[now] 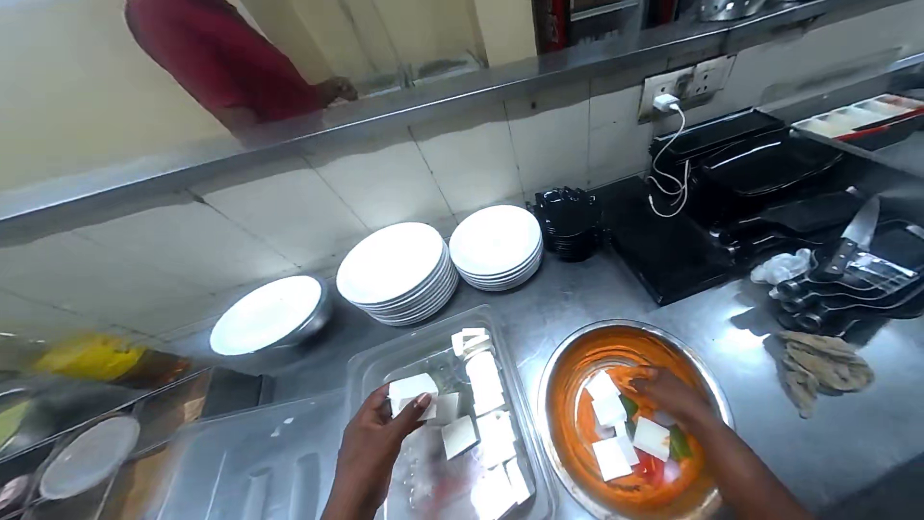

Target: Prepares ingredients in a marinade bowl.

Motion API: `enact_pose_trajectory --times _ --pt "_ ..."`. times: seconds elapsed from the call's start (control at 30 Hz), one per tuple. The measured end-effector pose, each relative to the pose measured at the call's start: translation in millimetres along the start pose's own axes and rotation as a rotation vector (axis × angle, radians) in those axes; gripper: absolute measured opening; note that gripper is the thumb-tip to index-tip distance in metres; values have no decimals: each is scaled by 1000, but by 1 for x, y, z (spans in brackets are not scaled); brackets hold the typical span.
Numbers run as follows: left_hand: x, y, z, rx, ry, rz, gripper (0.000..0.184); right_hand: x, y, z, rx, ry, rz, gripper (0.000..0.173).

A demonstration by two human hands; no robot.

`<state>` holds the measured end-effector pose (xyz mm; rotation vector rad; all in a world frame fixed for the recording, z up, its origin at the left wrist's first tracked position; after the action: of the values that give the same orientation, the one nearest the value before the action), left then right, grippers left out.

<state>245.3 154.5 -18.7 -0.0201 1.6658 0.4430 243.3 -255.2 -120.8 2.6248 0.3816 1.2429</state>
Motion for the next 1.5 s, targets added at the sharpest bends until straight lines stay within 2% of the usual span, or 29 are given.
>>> enact_pose_trajectory --times 0.23,0.4,0.53,1.5 --pt "-31 -24 -27 151 31 -246 30 3 1 -3 12 -2 -8 32" --pt "-32 -30 -37 199 64 -327 31 1 0 0 17 -9 -20 33" --pt "-29 -30 -42 227 77 -334 26 1 0 -1 20 -6 6 31" --pt "-28 -40 -46 338 61 -248 36 2 -1 0 18 0 9 30"
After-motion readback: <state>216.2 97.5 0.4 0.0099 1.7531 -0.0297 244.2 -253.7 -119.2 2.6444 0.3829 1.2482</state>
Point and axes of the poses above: each hand's wrist, its own z-axis towards the middle knuckle, its own y-axis out of the back of the hand, x = y × z, the point moved 3 cm from there along z, towards the middle knuckle, and after that the axes turned 4 degrees about -y, right-handed, at the moved point
